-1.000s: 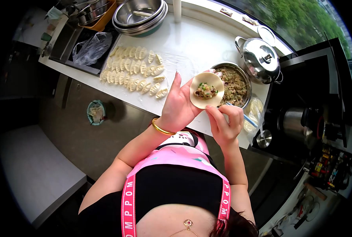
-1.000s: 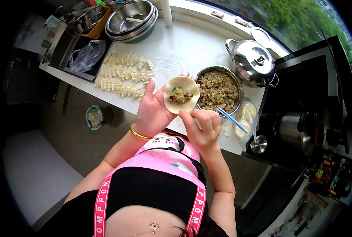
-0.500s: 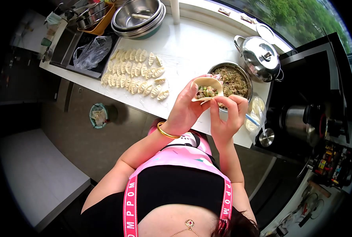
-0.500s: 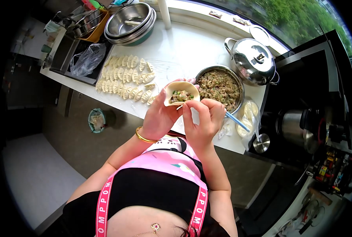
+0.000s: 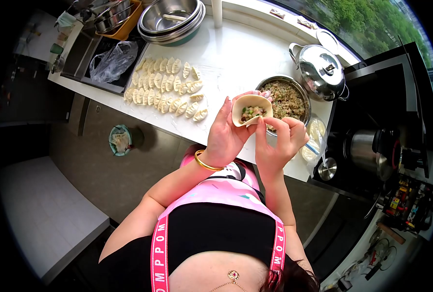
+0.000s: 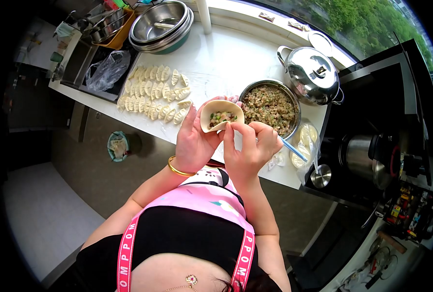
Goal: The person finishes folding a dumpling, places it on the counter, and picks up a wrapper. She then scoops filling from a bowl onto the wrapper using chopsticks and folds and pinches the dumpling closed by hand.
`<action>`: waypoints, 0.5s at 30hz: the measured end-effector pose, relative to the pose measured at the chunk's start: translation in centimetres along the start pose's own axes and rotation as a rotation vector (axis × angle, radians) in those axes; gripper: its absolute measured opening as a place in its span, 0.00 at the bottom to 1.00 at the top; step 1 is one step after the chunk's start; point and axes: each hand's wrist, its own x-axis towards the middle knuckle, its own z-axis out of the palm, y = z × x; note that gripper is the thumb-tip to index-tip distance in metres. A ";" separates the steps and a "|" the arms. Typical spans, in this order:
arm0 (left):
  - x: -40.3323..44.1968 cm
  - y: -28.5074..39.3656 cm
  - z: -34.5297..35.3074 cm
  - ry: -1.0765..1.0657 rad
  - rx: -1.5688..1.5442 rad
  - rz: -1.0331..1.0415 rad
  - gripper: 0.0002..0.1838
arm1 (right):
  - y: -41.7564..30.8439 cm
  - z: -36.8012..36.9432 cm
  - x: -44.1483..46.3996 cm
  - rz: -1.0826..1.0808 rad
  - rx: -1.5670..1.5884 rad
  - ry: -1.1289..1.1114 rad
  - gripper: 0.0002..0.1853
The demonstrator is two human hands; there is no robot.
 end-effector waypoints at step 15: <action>-0.4 1.2 -0.3 -0.066 -0.236 -0.119 0.39 | 1.6 -2.1 -1.8 -0.201 0.168 -0.036 0.08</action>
